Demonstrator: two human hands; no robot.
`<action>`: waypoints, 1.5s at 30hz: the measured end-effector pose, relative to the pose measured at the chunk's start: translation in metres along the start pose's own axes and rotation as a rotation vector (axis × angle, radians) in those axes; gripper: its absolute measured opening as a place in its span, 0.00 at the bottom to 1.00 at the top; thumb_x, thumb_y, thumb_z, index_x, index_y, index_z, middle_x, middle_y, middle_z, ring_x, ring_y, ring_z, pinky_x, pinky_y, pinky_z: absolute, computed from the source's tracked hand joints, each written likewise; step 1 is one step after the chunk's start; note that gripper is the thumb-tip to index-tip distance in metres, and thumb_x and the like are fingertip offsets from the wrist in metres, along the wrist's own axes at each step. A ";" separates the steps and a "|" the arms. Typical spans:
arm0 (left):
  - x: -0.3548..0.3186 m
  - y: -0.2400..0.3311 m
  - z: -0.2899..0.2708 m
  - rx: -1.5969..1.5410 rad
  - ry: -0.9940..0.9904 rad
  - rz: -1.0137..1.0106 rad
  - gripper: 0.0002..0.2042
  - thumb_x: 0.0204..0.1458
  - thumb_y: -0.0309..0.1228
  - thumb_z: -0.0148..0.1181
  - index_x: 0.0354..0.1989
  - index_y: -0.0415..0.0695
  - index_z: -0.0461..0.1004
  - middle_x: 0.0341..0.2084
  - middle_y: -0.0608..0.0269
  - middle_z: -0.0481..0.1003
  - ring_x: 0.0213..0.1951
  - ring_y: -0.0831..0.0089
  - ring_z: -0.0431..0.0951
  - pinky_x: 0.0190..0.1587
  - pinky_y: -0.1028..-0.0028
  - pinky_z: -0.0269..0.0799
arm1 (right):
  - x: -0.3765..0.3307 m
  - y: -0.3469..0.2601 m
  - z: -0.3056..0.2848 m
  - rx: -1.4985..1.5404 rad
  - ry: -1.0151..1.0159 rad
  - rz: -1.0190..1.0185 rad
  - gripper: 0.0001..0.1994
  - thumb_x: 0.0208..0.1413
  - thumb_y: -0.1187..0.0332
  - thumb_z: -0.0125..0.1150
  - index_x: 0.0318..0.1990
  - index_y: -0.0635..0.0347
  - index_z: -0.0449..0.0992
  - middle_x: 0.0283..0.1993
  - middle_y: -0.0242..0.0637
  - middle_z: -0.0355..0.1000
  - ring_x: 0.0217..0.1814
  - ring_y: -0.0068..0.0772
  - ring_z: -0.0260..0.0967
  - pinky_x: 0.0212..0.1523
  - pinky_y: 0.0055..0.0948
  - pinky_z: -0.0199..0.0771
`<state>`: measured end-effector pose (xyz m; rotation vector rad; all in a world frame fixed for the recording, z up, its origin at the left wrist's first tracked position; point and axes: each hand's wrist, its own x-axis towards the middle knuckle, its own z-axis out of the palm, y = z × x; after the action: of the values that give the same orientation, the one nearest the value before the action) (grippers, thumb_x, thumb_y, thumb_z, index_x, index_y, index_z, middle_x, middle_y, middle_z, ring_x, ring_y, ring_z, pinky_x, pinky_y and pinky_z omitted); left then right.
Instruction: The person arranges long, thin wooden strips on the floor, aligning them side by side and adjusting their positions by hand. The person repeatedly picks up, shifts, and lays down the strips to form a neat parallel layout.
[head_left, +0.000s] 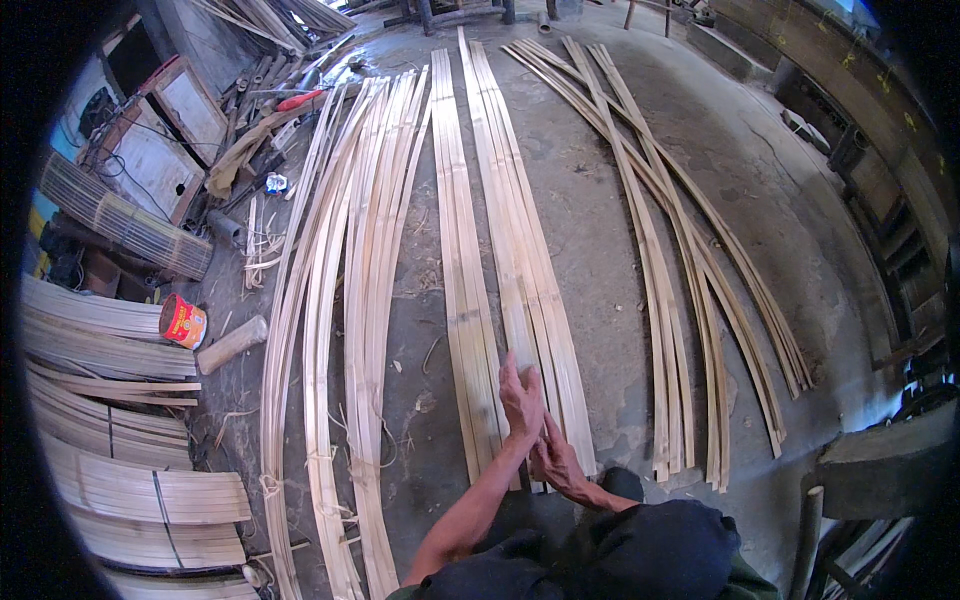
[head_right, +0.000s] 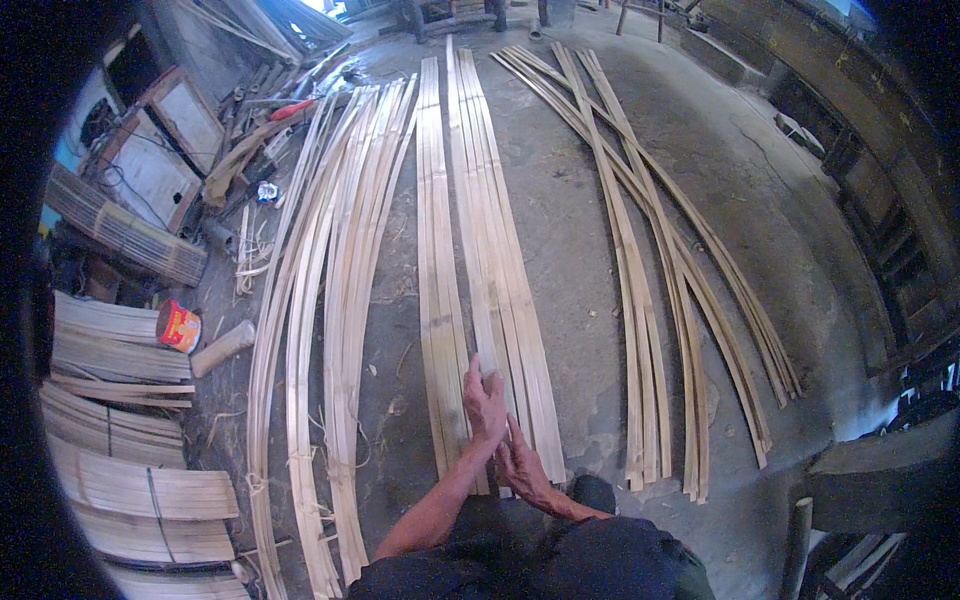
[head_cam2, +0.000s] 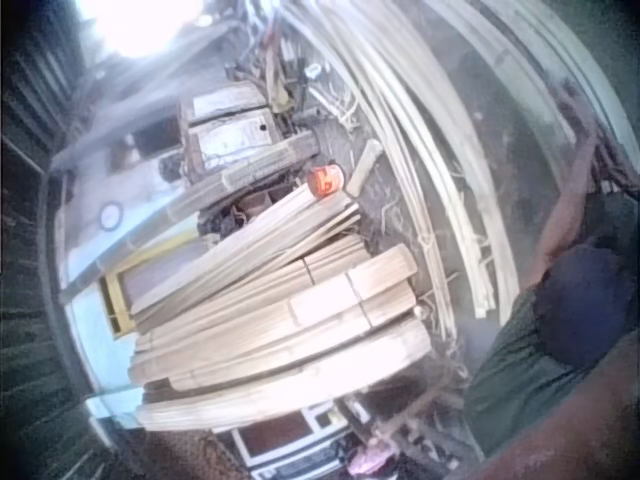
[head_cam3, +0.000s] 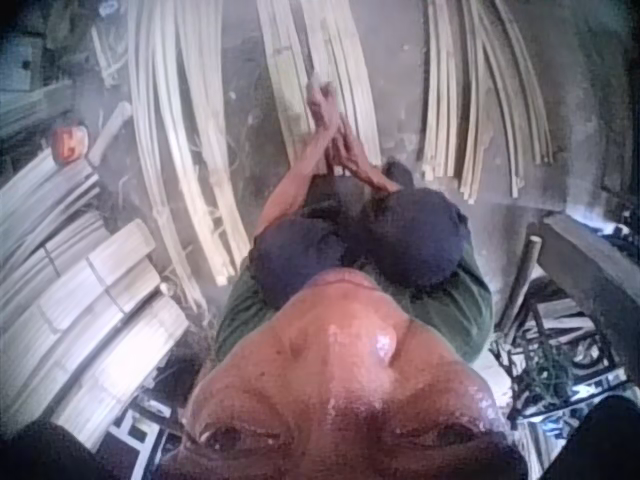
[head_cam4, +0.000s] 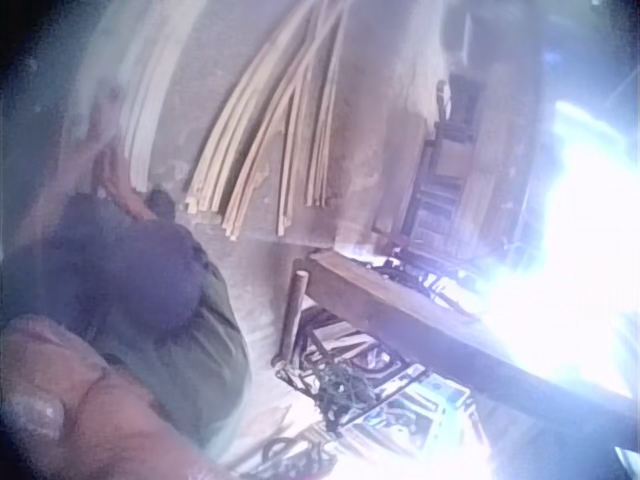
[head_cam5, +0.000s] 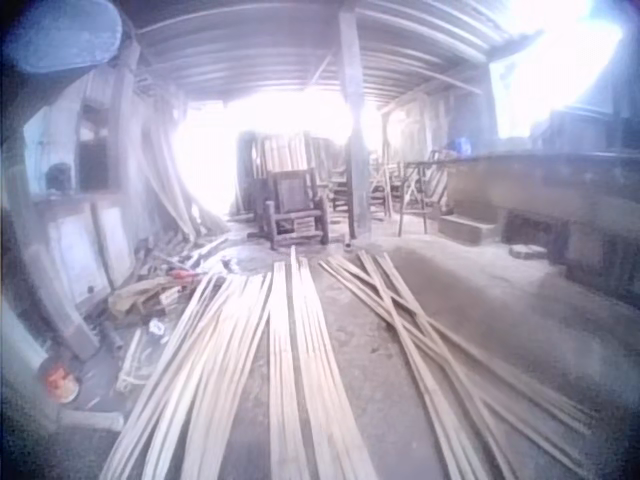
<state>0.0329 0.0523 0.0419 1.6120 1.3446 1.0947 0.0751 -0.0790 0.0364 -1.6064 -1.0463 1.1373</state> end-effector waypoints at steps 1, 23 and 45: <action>-0.002 -0.003 0.003 0.017 0.003 0.025 0.26 0.60 0.33 0.54 0.64 0.34 0.59 0.52 0.38 0.69 0.55 0.45 0.69 0.58 0.57 0.64 | -0.001 -0.006 -0.001 0.006 -0.005 0.072 0.29 0.67 0.66 0.46 0.72 0.56 0.45 0.42 0.57 0.75 0.39 0.50 0.76 0.41 0.41 0.74; -0.037 -0.035 0.000 0.696 -0.564 0.486 0.30 0.59 0.40 0.51 0.68 0.40 0.57 0.70 0.58 0.53 0.71 0.60 0.50 0.72 0.54 0.40 | -0.008 0.005 -0.053 -0.327 0.220 0.176 0.27 0.65 0.66 0.53 0.70 0.53 0.56 0.38 0.60 0.74 0.34 0.31 0.70 0.39 0.32 0.72; -0.036 -0.039 0.000 0.687 -0.611 0.470 0.31 0.61 0.42 0.48 0.71 0.43 0.53 0.72 0.60 0.49 0.73 0.62 0.45 0.73 0.56 0.36 | -0.006 0.022 -0.083 -0.635 0.070 0.196 0.30 0.61 0.53 0.56 0.70 0.33 0.55 0.30 0.59 0.72 0.33 0.63 0.72 0.35 0.51 0.70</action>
<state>0.0171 0.0234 0.0009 2.5895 0.9788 0.2834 0.1571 -0.1063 0.0324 -2.2675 -1.3059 0.9066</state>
